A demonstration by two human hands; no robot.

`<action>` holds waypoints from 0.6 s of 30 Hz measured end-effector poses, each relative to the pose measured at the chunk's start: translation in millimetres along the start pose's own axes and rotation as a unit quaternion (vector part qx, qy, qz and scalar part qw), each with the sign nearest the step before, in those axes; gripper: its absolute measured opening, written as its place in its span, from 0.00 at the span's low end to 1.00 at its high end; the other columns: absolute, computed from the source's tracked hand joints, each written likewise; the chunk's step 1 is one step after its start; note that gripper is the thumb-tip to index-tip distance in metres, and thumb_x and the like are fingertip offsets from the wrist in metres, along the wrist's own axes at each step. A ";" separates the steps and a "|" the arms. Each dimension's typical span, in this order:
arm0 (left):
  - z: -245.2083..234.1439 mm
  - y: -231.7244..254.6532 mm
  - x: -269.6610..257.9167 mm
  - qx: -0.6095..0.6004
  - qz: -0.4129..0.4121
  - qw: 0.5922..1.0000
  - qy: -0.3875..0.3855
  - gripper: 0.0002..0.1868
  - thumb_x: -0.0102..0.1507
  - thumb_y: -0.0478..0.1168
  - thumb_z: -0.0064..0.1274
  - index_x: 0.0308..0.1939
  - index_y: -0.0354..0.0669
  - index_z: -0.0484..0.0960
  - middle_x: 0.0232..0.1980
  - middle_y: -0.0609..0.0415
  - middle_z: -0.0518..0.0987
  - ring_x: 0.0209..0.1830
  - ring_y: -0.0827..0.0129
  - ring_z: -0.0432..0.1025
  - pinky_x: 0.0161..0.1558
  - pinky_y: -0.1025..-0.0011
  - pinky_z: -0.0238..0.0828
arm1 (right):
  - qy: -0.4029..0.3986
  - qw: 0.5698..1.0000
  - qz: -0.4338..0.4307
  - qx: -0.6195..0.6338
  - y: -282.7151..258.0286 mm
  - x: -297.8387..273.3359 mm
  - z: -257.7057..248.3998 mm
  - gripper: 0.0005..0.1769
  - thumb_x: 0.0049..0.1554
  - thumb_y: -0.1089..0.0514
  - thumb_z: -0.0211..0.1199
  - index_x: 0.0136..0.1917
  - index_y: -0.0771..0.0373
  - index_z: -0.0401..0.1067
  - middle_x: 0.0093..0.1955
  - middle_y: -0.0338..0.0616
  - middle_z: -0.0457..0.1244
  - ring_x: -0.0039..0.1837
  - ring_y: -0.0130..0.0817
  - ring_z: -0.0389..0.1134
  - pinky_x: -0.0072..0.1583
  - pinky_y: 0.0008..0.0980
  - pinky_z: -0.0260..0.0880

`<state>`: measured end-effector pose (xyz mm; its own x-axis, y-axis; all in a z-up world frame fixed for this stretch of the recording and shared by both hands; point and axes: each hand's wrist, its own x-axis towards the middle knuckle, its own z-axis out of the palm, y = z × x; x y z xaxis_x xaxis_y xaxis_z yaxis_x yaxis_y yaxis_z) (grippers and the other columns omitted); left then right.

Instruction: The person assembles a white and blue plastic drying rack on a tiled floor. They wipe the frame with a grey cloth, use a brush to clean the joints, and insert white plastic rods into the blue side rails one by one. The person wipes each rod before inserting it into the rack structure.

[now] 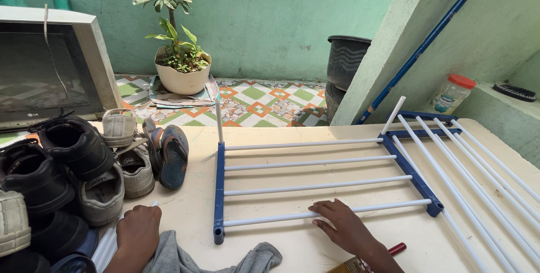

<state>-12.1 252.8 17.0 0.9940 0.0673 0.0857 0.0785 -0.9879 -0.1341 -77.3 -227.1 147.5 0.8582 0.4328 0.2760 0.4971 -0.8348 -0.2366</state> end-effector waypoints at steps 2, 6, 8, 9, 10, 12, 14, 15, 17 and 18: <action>-6.4 -1.0 -4.1 -0.017 0.009 1.000 0.009 0.07 0.63 0.41 0.54 0.45 0.48 0.81 0.45 0.51 0.82 0.46 0.60 0.81 0.42 0.67 0.83 | 0.007 0.997 0.041 0.063 -14.7 0.1 -9.4 0.17 0.57 0.52 0.65 0.59 0.57 0.75 0.61 0.43 0.68 0.62 0.43 0.69 0.64 0.44 0.68; -54.6 -0.9 -17.9 -0.097 -0.004 0.994 0.058 0.13 0.63 0.44 0.54 0.46 0.42 0.76 0.48 0.48 0.80 0.43 0.58 0.82 0.37 0.62 0.83 | -0.082 0.989 0.032 0.118 -43.5 -5.9 -6.1 0.16 0.59 0.52 0.66 0.60 0.53 0.76 0.54 0.41 0.68 0.58 0.39 0.71 0.58 0.39 0.73; -91.6 3.3 -26.9 -0.224 0.000 0.964 0.140 0.13 0.64 0.43 0.52 0.49 0.41 0.75 0.48 0.46 0.79 0.39 0.55 0.81 0.36 0.59 0.81 | -0.126 0.986 -0.061 0.086 -48.9 -12.0 17.5 0.16 0.60 0.53 0.66 0.61 0.54 0.76 0.49 0.43 0.67 0.55 0.41 0.70 0.54 0.41 0.73; -111.2 6.2 -30.7 -0.283 0.005 0.942 0.179 0.13 0.65 0.42 0.51 0.51 0.41 0.74 0.48 0.45 0.79 0.36 0.53 0.80 0.36 0.57 0.80 | -0.145 0.981 -0.105 0.073 -52.0 -16.8 36.9 0.17 0.60 0.54 0.67 0.62 0.54 0.75 0.46 0.45 0.66 0.54 0.41 0.70 0.51 0.42 0.73; -129.1 11.5 -35.5 -0.346 0.028 0.916 0.199 0.14 0.66 0.42 0.50 0.52 0.40 0.74 0.47 0.46 0.79 0.37 0.55 0.80 0.36 0.58 0.79 | -0.141 0.982 -0.121 0.031 -55.7 -19.8 60.1 0.15 0.62 0.53 0.66 0.62 0.52 0.76 0.44 0.44 0.66 0.51 0.39 0.70 0.48 0.41 0.74; -158.9 30.8 -41.5 -0.472 0.073 0.845 0.239 0.16 0.66 0.43 0.49 0.54 0.38 0.74 0.44 0.47 0.79 0.38 0.60 0.79 0.36 0.60 0.76 | -0.095 0.983 -0.153 -0.037 -58.6 -23.6 100.5 0.10 0.63 0.53 0.65 0.58 0.49 0.77 0.40 0.41 0.65 0.46 0.35 0.71 0.44 0.37 0.76; -177.9 55.6 -47.3 -0.649 0.123 0.736 0.148 0.16 0.68 0.44 0.45 0.57 0.39 0.73 0.39 0.51 0.79 0.35 0.68 0.79 0.37 0.68 0.76 | -0.046 0.986 -0.144 -0.066 -54.1 -29.0 119.8 0.05 0.62 0.53 0.65 0.52 0.49 0.77 0.38 0.40 0.66 0.45 0.35 0.72 0.42 0.36 0.76; -184.2 66.3 -49.5 -0.724 0.144 0.667 0.100 0.16 0.70 0.44 0.43 0.58 0.40 0.72 0.36 0.53 0.79 0.34 0.71 0.79 0.38 0.71 0.76 | -0.039 0.989 -0.123 -0.074 -52.2 -28.8 122.5 0.05 0.61 0.53 0.67 0.50 0.51 0.76 0.37 0.40 0.67 0.44 0.36 0.73 0.41 0.38 0.76; -190.8 88.2 -50.1 -0.783 0.191 0.589 0.048 0.19 0.70 0.44 0.43 0.62 0.41 0.74 0.33 0.53 0.77 0.30 0.74 0.73 0.35 0.74 0.73 | -0.005 0.998 -0.056 -0.018 -51.5 -28.2 115.7 0.05 0.59 0.57 0.65 0.50 0.54 0.75 0.36 0.40 0.69 0.43 0.35 0.75 0.41 0.36 0.77; -191.1 98.7 -49.4 -0.810 0.213 0.546 0.022 0.20 0.70 0.45 0.43 0.64 0.42 0.75 0.32 0.54 0.77 0.28 0.76 0.69 0.33 0.75 0.71 | 0.022 0.999 -0.010 0.046 -48.6 -30.7 104.0 0.07 0.58 0.61 0.63 0.51 0.55 0.75 0.36 0.38 0.70 0.41 0.32 0.77 0.42 0.33 0.79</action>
<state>-67.9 125.2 188.2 0.8903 -0.1863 0.4155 -0.3642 0.2563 0.8953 -114.5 -164.4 53.7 0.8422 0.4326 0.3217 0.5259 -0.7904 -0.3142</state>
